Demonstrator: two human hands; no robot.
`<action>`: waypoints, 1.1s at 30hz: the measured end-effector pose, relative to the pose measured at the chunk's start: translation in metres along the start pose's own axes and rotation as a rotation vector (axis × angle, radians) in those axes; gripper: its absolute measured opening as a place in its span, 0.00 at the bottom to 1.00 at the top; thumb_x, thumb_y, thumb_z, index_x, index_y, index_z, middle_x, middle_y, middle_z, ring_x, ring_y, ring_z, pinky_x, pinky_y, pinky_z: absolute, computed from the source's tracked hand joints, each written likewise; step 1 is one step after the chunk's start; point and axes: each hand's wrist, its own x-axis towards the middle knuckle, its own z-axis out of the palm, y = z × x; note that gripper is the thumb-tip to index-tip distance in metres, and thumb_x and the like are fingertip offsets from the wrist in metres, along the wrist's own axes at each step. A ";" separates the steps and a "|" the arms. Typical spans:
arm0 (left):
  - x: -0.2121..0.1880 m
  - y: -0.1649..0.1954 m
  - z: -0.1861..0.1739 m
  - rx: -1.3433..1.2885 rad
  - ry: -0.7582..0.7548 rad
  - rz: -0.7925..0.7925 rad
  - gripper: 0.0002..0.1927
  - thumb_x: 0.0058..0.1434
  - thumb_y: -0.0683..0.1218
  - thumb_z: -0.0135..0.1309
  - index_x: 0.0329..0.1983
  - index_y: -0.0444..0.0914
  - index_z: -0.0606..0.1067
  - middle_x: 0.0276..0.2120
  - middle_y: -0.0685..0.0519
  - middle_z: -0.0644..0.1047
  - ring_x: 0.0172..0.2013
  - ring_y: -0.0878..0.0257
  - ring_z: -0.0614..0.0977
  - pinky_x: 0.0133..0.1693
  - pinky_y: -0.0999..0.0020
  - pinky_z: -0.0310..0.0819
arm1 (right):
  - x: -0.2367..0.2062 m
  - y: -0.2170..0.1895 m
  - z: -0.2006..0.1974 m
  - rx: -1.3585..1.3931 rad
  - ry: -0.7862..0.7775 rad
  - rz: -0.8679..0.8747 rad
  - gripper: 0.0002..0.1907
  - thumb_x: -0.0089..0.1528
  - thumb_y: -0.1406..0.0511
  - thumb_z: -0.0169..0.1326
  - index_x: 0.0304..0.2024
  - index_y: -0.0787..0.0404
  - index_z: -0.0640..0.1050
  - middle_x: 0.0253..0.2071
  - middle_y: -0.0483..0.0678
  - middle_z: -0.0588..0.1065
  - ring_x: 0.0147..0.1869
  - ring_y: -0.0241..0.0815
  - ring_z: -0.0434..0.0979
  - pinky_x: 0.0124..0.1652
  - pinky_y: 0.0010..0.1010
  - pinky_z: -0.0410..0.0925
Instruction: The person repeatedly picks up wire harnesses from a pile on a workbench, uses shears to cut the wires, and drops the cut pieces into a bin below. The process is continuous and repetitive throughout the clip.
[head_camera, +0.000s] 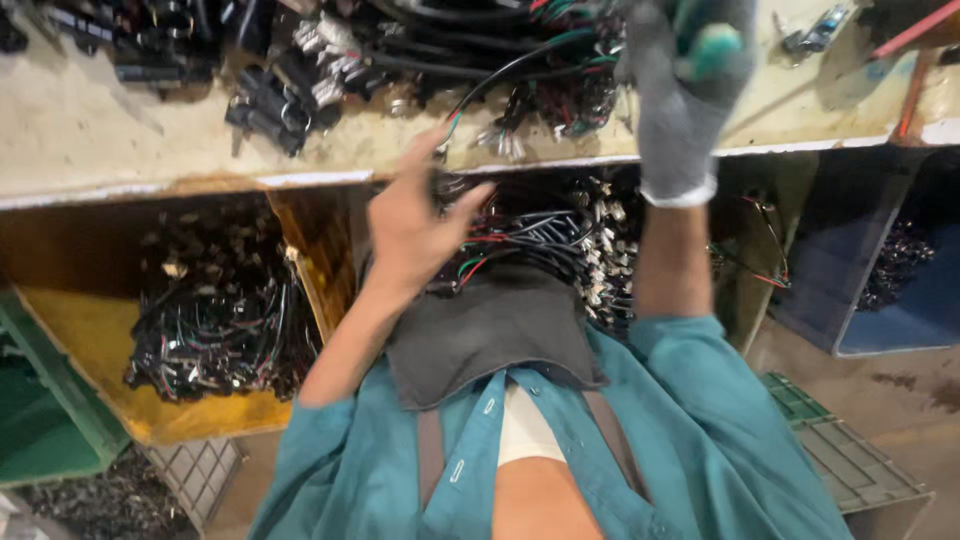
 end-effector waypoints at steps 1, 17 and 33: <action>0.007 0.002 0.007 0.062 -0.029 -0.023 0.25 0.69 0.54 0.59 0.58 0.32 0.69 0.42 0.40 0.79 0.37 0.48 0.82 0.38 0.62 0.77 | -0.006 0.007 0.006 -0.068 0.029 -0.018 0.09 0.78 0.75 0.56 0.57 0.65 0.72 0.42 0.50 0.74 0.36 0.40 0.74 0.33 0.29 0.70; 0.018 -0.005 0.003 -1.053 -0.128 -0.666 0.15 0.65 0.44 0.62 0.51 0.39 0.71 0.34 0.57 0.74 0.26 0.75 0.72 0.25 0.79 0.62 | -0.065 -0.032 0.044 -0.669 -0.179 -0.236 0.08 0.68 0.73 0.58 0.49 0.62 0.76 0.43 0.53 0.77 0.43 0.49 0.81 0.41 0.35 0.73; -0.020 -0.010 -0.012 -0.808 -0.649 -0.511 0.20 0.72 0.49 0.52 0.65 0.38 0.73 0.31 0.52 0.77 0.34 0.68 0.78 0.40 0.72 0.74 | -0.037 -0.042 0.021 -0.608 -0.750 -0.205 0.07 0.52 0.65 0.62 0.33 0.55 0.78 0.32 0.48 0.75 0.33 0.52 0.76 0.31 0.39 0.68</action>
